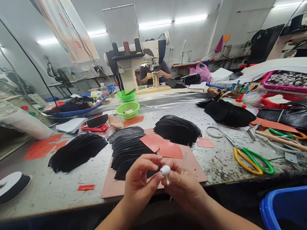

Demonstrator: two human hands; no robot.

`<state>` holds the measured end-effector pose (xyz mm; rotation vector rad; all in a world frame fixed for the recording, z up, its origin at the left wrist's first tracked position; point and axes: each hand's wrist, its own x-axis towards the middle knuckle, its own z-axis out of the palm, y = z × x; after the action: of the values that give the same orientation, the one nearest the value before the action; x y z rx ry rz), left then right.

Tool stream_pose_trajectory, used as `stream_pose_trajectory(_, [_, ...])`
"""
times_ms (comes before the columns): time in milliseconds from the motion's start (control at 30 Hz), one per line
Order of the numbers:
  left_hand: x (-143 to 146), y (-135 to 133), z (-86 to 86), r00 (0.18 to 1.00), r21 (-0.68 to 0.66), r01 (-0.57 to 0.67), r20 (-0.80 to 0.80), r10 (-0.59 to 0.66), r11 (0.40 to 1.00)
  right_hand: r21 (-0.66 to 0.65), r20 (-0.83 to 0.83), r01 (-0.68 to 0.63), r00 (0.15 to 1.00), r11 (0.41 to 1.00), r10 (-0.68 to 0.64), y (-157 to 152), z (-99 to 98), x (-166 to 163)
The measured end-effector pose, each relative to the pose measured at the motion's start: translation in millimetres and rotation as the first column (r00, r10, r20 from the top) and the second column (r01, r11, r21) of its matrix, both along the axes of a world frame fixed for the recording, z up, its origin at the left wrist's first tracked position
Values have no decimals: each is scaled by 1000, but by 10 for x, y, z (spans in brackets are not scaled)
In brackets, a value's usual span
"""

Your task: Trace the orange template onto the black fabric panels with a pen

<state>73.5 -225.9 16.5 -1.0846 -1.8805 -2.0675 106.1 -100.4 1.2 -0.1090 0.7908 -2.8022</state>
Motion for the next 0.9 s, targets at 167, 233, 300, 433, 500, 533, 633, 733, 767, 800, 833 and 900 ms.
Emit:
stream_pose_trajectory(167, [-53, -125, 30, 878, -211, -227, -466, 106, 951, 17, -8, -28, 1000, 999, 29, 9, -7, 7])
stream_pose_trajectory(233, [-80, -182, 49, 772, -239, -325, -625, 111, 915, 55, -4, -29, 1000, 998, 29, 17, -24, 7])
stream_pose_trajectory(300, [-99, -231, 64, 659, -228, -399, -744, 105, 888, 90, -6, -35, 999, 995, 35, 20, -39, 6])
stream_pose_trajectory(433, [-103, -282, 93, 564, -206, -456, -820, 102, 866, 103, -27, -37, 999, 994, 40, 16, -48, 8])
stream_pose_trajectory(500, [-93, -289, 126, 571, -226, -464, -815, 94, 856, 137, -22, -38, 999, 990, 42, 22, -56, 8])
stream_pose_trajectory(533, [-86, -290, 147, 578, -243, -467, -812, 85, 850, 165, -18, -37, 999, 986, 41, 29, -63, 7])
stream_pose_trajectory(633, [-67, -290, 218, 606, -318, -460, -795, 32, 829, 249, -28, -23, 999, 968, 30, 64, -85, 5])
stream_pose_trajectory(733, [-47, -285, 272, 656, -392, -420, -754, -24, 818, 281, -43, -39, 998, 959, 54, 85, -86, 10])
stream_pose_trajectory(767, [-41, -283, 280, 678, -417, -404, -734, -39, 815, 267, -39, -56, 997, 962, 68, 83, -82, 12])
stream_pose_trajectory(800, [-36, -281, 281, 702, -438, -388, -711, -48, 811, 237, -27, -74, 996, 969, 82, 76, -78, 15])
stream_pose_trajectory(833, [-31, -279, 276, 725, -454, -372, -687, -52, 810, 198, -11, -97, 995, 975, 101, 66, -75, 17])
stream_pose_trajectory(900, [-23, -277, 242, 764, -459, -349, -644, -36, 817, 105, 25, -163, 987, 981, 161, 43, -81, 18])
